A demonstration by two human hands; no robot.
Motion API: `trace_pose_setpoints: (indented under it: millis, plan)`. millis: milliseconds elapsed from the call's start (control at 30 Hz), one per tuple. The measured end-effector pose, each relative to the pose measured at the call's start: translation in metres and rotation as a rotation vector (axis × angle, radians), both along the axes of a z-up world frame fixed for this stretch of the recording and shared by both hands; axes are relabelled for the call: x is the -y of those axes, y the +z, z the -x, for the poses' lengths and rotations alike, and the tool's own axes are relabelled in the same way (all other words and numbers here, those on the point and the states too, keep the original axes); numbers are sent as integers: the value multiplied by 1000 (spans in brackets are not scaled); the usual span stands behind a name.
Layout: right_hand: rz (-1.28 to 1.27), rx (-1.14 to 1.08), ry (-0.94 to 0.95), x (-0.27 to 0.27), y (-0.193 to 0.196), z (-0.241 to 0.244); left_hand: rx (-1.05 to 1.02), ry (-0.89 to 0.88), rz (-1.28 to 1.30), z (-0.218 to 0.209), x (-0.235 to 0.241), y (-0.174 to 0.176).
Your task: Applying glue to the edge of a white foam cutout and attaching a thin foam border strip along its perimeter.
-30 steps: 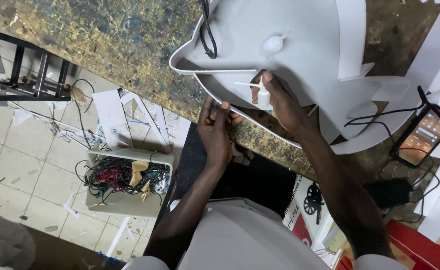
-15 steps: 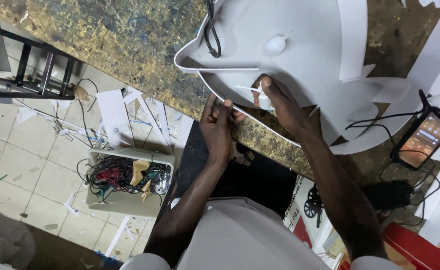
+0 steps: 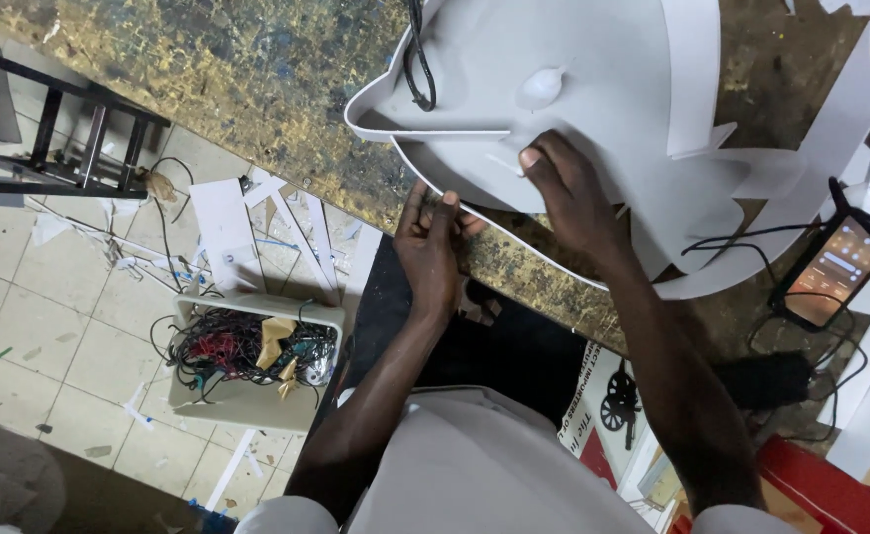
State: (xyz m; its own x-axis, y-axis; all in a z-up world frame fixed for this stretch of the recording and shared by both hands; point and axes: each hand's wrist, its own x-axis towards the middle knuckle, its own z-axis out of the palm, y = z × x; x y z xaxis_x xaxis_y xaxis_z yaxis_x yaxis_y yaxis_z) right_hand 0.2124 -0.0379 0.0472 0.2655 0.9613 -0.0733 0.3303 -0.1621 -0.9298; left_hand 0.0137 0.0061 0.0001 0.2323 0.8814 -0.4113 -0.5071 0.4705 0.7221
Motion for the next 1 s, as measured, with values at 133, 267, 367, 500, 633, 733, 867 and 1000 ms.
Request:
trace_pose_setpoints:
  millis: [133,267,367,500,633,733,867,1000]
  plan:
    - [-45,391,-78,11,0,-45,38,11,17,-1,-2,-5]
    - [-296,1035,-219,15,41,-28,-16,24,43,-2,-3,24]
    - [-333,886,-50,35,28,2,5,-1,7,-1,-1,-9]
    - [-220,867,249,40,41,47,14,28,39,-2,0,12]
    - [-71,1050,325,35,14,35,61,64,61,-12,-2,9]
    - [33,976,379,31,5,27,82,95,69,-15,0,3]
    - [70,753,430,25,-3,17,96,118,65,-19,-3,1]
    - [22,751,442,24,1,13,85,116,79,-21,-2,3]
